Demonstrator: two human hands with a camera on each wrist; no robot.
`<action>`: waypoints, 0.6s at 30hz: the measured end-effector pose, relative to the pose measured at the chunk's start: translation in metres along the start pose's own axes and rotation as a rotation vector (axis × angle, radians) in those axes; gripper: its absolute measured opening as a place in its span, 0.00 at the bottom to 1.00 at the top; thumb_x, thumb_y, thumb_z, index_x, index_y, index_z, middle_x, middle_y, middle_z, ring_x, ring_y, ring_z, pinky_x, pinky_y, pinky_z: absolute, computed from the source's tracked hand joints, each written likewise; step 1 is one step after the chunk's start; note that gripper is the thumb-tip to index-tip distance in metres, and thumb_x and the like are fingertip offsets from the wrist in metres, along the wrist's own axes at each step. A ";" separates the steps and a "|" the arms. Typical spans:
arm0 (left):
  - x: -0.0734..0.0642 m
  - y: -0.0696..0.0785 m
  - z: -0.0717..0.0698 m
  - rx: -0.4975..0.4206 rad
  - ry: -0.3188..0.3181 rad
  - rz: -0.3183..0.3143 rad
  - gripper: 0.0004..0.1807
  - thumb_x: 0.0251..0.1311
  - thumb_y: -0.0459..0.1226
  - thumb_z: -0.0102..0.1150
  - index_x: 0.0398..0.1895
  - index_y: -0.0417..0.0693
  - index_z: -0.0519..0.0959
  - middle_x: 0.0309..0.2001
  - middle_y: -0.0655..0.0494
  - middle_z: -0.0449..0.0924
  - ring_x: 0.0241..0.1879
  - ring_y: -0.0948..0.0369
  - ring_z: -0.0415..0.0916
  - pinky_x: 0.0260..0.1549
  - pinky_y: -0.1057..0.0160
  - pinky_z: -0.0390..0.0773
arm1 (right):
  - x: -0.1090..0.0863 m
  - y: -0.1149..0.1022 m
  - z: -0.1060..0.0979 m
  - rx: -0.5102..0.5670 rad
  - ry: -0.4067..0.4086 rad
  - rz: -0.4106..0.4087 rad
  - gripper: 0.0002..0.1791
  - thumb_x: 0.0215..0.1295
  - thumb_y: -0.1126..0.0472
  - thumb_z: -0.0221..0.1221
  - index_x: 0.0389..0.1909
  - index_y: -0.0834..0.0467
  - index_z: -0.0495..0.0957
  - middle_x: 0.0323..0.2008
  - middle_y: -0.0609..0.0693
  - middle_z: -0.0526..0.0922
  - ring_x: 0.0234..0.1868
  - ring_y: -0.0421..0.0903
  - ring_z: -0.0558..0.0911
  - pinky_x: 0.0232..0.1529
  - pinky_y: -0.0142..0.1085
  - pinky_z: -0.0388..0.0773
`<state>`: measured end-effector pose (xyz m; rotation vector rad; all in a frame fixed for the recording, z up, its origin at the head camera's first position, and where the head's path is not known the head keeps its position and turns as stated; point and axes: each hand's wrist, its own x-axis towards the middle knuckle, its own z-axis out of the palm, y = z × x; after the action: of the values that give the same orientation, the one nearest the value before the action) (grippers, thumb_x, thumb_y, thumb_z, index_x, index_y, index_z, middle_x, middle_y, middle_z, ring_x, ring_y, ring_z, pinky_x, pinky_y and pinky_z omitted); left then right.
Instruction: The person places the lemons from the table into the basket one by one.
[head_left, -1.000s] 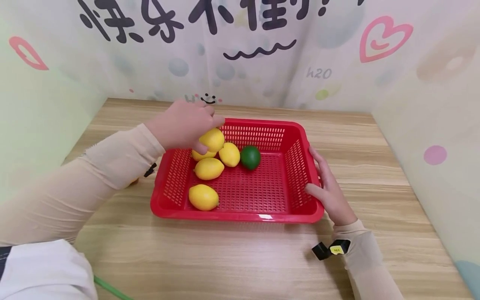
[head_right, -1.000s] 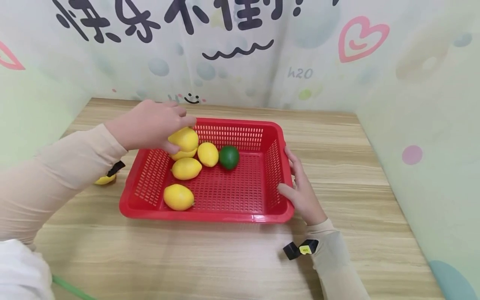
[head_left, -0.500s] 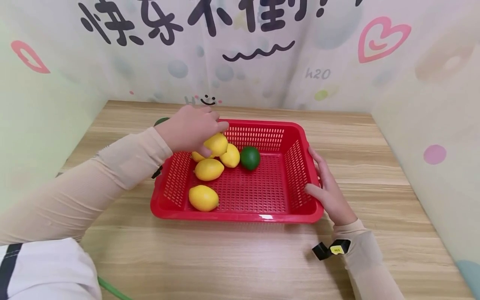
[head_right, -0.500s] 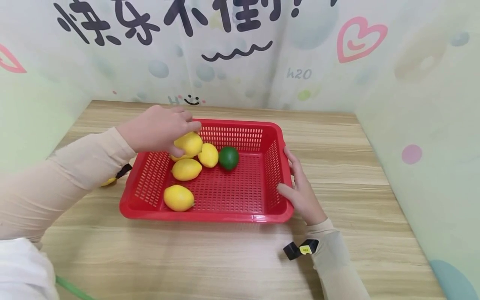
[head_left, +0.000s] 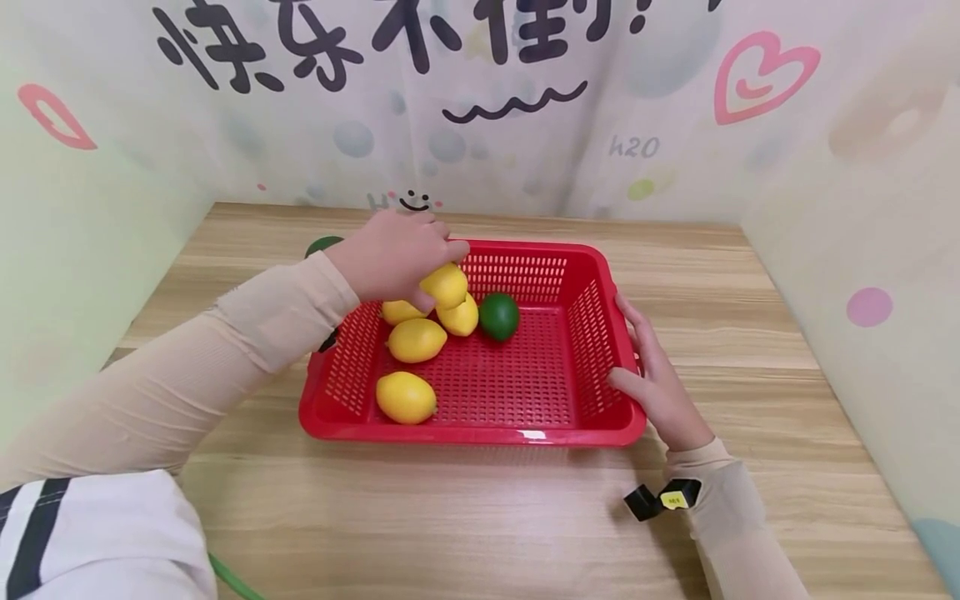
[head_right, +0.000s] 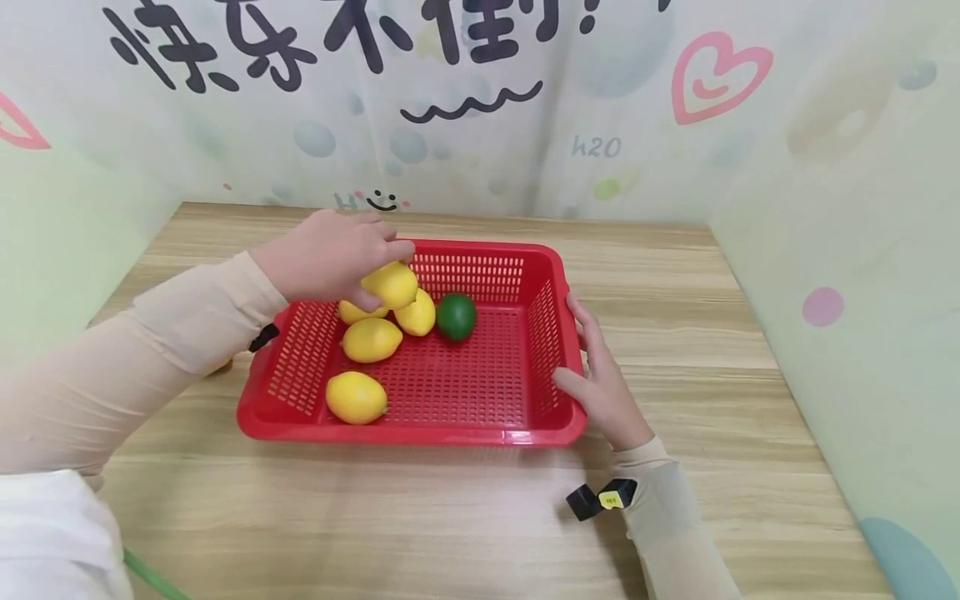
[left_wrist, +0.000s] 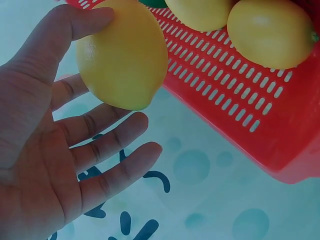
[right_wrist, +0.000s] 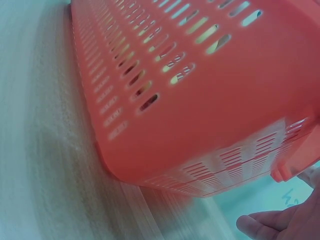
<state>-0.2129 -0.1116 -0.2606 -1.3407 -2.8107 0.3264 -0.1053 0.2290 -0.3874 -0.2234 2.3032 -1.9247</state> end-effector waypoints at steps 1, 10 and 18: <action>0.001 0.000 0.000 0.001 0.003 0.000 0.31 0.50 0.50 0.78 0.56 0.50 0.79 0.50 0.46 0.85 0.49 0.48 0.79 0.40 0.49 0.85 | 0.000 0.000 0.000 -0.001 0.000 -0.002 0.52 0.63 0.73 0.51 0.83 0.35 0.45 0.73 0.57 0.62 0.63 0.62 0.72 0.44 0.46 0.86; 0.012 -0.001 -0.001 -0.007 0.021 0.004 0.31 0.51 0.51 0.78 0.56 0.51 0.79 0.50 0.45 0.84 0.50 0.48 0.78 0.38 0.47 0.85 | 0.001 0.000 0.000 0.011 -0.009 -0.008 0.51 0.64 0.73 0.50 0.83 0.35 0.46 0.73 0.57 0.62 0.62 0.62 0.73 0.45 0.47 0.86; 0.025 -0.004 0.000 -0.045 0.004 0.002 0.33 0.53 0.51 0.77 0.61 0.52 0.78 0.52 0.45 0.82 0.52 0.47 0.77 0.44 0.46 0.83 | 0.000 0.000 0.001 -0.005 0.009 0.007 0.51 0.64 0.72 0.51 0.82 0.34 0.46 0.72 0.57 0.62 0.62 0.61 0.74 0.44 0.47 0.86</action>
<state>-0.2315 -0.0946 -0.2614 -1.3509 -2.8300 0.2621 -0.1055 0.2282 -0.3879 -0.2069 2.3116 -1.9205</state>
